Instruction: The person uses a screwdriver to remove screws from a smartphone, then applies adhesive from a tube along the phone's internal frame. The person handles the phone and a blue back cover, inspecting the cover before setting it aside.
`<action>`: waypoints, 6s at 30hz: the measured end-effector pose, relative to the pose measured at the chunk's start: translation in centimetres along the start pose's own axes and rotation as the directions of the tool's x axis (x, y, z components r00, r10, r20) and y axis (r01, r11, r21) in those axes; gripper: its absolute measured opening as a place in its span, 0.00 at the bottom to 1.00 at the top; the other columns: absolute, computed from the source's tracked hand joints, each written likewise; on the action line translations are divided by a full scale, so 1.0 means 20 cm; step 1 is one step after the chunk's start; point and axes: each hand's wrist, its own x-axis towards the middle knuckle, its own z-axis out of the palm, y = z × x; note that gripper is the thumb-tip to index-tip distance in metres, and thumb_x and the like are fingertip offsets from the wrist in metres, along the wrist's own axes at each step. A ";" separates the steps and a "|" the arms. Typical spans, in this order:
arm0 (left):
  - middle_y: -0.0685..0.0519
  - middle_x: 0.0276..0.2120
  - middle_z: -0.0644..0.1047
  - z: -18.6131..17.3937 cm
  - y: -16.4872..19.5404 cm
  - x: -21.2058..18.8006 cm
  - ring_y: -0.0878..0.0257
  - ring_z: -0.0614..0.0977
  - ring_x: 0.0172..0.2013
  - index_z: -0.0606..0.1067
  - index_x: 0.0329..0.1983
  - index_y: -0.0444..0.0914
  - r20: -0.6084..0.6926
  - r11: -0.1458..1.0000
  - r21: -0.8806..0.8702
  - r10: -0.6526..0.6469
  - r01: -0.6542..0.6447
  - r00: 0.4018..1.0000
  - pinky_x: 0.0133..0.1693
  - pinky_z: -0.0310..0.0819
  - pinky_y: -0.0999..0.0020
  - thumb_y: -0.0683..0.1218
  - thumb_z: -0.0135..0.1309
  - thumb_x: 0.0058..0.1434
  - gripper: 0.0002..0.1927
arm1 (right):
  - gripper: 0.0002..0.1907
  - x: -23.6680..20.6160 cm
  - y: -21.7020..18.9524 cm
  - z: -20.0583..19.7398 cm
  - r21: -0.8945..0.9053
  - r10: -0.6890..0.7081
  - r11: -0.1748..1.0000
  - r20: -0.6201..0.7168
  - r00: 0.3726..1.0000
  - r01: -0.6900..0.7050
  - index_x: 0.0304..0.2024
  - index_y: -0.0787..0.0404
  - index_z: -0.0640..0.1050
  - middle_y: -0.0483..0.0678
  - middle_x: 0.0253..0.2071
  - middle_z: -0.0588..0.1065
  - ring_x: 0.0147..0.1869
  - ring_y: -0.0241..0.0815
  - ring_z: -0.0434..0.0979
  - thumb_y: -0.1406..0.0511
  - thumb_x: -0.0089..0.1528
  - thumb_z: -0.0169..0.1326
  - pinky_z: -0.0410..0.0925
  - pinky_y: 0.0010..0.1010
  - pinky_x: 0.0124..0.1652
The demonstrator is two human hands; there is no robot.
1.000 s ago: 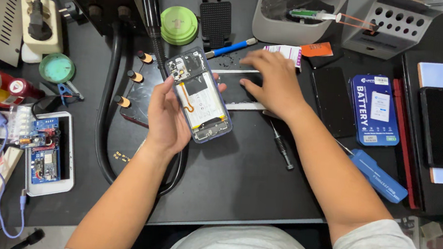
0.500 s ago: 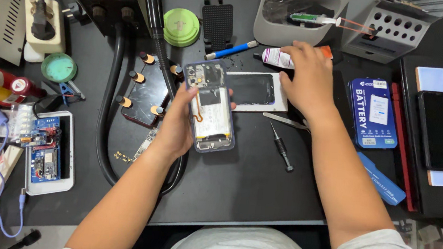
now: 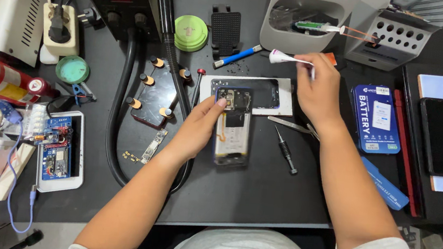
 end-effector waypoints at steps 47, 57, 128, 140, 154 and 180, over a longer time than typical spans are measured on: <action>0.42 0.42 0.72 0.16 0.16 -0.18 0.46 0.74 0.45 0.73 0.41 0.31 0.218 0.027 0.974 0.172 -0.226 0.961 0.45 0.68 0.53 0.68 0.74 0.25 0.48 | 0.22 -0.27 0.05 0.01 0.826 0.203 0.496 0.190 0.961 -0.268 0.62 0.63 0.65 0.50 0.52 0.74 0.49 0.43 0.81 0.73 0.67 0.56 0.77 0.35 0.45; 0.42 0.36 0.74 0.15 0.24 -0.17 0.45 0.76 0.38 0.73 0.45 0.29 0.206 0.062 0.971 0.284 -0.232 0.937 0.40 0.68 0.53 0.67 0.70 0.42 0.43 | 0.02 -0.28 0.03 0.00 0.646 0.209 0.636 0.384 0.900 -0.423 0.39 0.69 0.80 0.44 0.35 0.76 0.37 0.31 0.76 0.73 0.64 0.58 0.70 0.22 0.38; 0.46 0.16 0.71 -0.06 0.29 -0.07 0.47 0.73 0.20 0.69 0.22 0.33 0.099 0.738 0.621 0.259 -0.263 0.961 0.28 0.67 0.55 0.47 0.45 0.73 0.22 | 0.12 -0.35 -0.15 -0.13 0.147 -0.366 0.927 0.155 0.918 0.345 0.43 0.67 0.82 0.49 0.39 0.76 0.41 0.38 0.79 0.74 0.57 0.66 0.72 0.27 0.38; 0.46 0.29 0.76 -0.03 0.25 -0.06 0.47 0.76 0.35 0.73 0.33 0.35 0.332 0.287 0.827 0.444 -0.483 0.832 0.41 0.65 0.54 0.45 0.51 0.68 0.10 | 0.05 -0.73 -0.06 -0.17 0.536 0.493 0.582 0.365 0.790 -0.611 0.45 0.68 0.74 0.52 0.45 0.79 0.47 0.41 0.83 0.73 0.66 0.53 0.79 0.33 0.49; 0.56 0.31 0.79 -0.02 0.35 -0.11 0.53 0.75 0.44 0.68 0.37 0.39 0.348 0.121 0.928 0.063 -0.353 0.935 0.49 0.57 0.54 0.60 0.78 0.19 0.44 | 0.25 -0.58 -0.05 -0.10 0.682 0.334 0.285 0.588 0.737 -0.673 0.65 0.66 0.68 0.51 0.44 0.80 0.42 0.37 0.81 0.69 0.65 0.51 0.74 0.28 0.43; 0.58 0.33 0.80 -0.08 0.34 -0.09 0.54 0.76 0.45 0.68 0.40 0.39 0.348 0.206 0.913 0.062 -0.353 0.935 0.49 0.57 0.58 0.58 0.79 0.16 0.47 | 0.08 -0.34 -0.06 0.21 0.304 0.194 0.823 0.644 0.740 -0.480 0.37 0.65 0.84 0.42 0.30 0.80 0.33 0.26 0.75 0.65 0.61 0.64 0.69 0.22 0.32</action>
